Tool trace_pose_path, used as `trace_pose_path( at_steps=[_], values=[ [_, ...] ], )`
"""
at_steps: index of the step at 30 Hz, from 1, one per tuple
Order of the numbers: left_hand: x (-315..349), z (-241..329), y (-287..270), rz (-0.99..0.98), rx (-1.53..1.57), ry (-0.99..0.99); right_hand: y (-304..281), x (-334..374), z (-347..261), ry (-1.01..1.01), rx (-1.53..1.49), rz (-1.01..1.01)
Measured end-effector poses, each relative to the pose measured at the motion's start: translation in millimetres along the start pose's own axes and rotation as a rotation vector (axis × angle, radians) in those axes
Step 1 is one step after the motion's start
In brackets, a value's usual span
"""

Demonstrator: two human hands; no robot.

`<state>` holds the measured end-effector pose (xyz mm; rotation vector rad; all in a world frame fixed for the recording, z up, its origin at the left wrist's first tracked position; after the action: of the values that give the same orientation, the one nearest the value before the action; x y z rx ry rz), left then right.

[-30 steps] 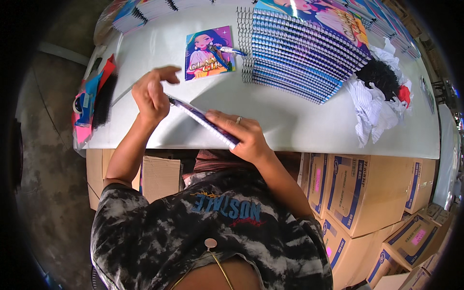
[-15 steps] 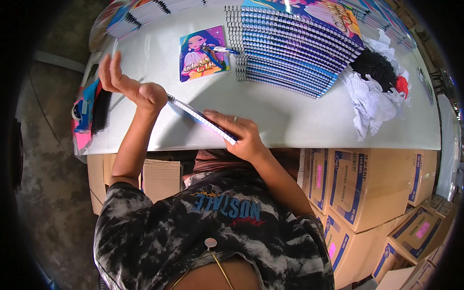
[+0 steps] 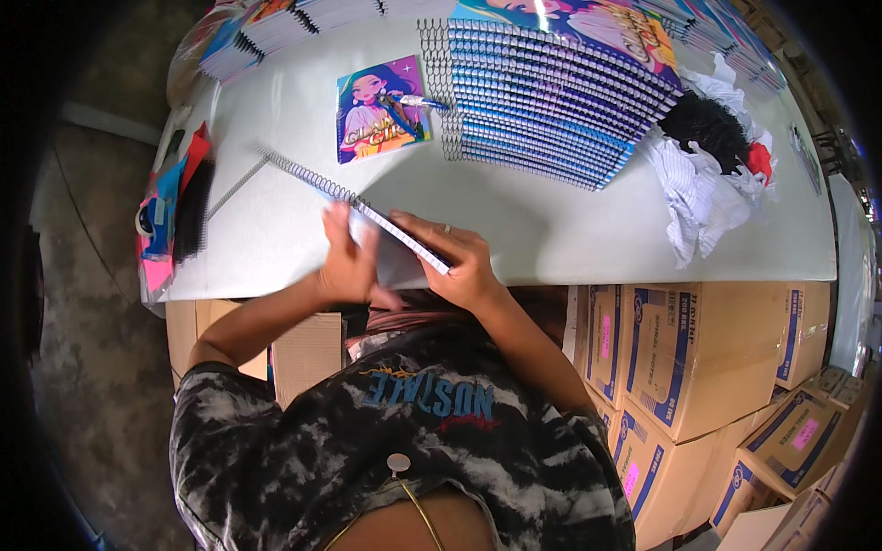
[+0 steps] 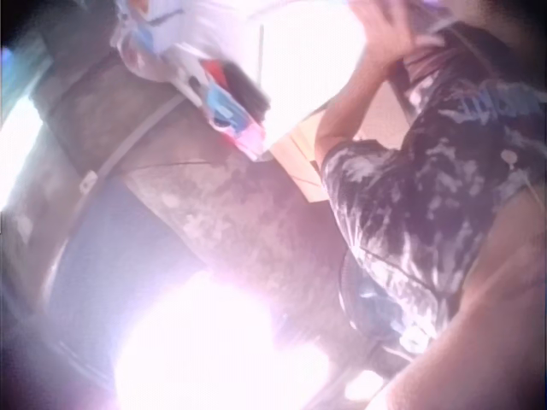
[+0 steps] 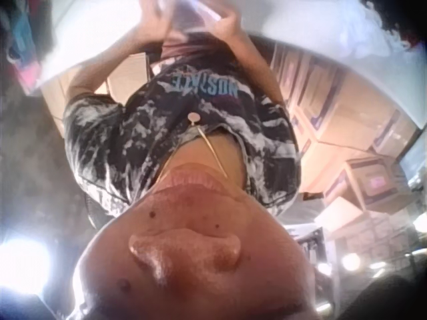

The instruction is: The person inserts spiral wire bindings into the holes of notebook covers and pages, then stacks the completed notebooks. They repeat this process for multiple notebooks, handling covers, pages, and wire bindings by hand.

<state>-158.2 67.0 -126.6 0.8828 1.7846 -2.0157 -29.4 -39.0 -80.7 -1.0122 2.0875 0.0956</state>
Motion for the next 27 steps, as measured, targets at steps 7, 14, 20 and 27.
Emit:
trace_pose_path(
  at_steps=[7, 14, 20, 27],
  values=[
    [-69, -33, -32, 0.274, -0.194, -0.063, 7, 3, 1, 0.058, -0.046, 0.024],
    [-78, -28, -48, 0.482, -0.234, 0.123, 8, 2, 1, -0.005, 0.007, 0.008],
    [-39, 16, 6, 0.033, -0.020, 0.169, 1, 3, 10, 0.102, -0.038, 0.046],
    [-87, -6, -20, 0.227, -0.182, -0.003, 7, -1, 5, 0.066, -0.011, 0.002]
  ],
)
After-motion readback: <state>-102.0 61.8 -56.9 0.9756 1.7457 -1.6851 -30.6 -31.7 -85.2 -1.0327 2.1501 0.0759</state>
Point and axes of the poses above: each hand's wrist, its own x-axis away from the middle knuckle, its own y-axis out of the palm, z = x × y, the point moved 5 cm from there along -x, towards the middle knuckle, and after that the axes turned 7 degrees about x, right-handed, at the moved point
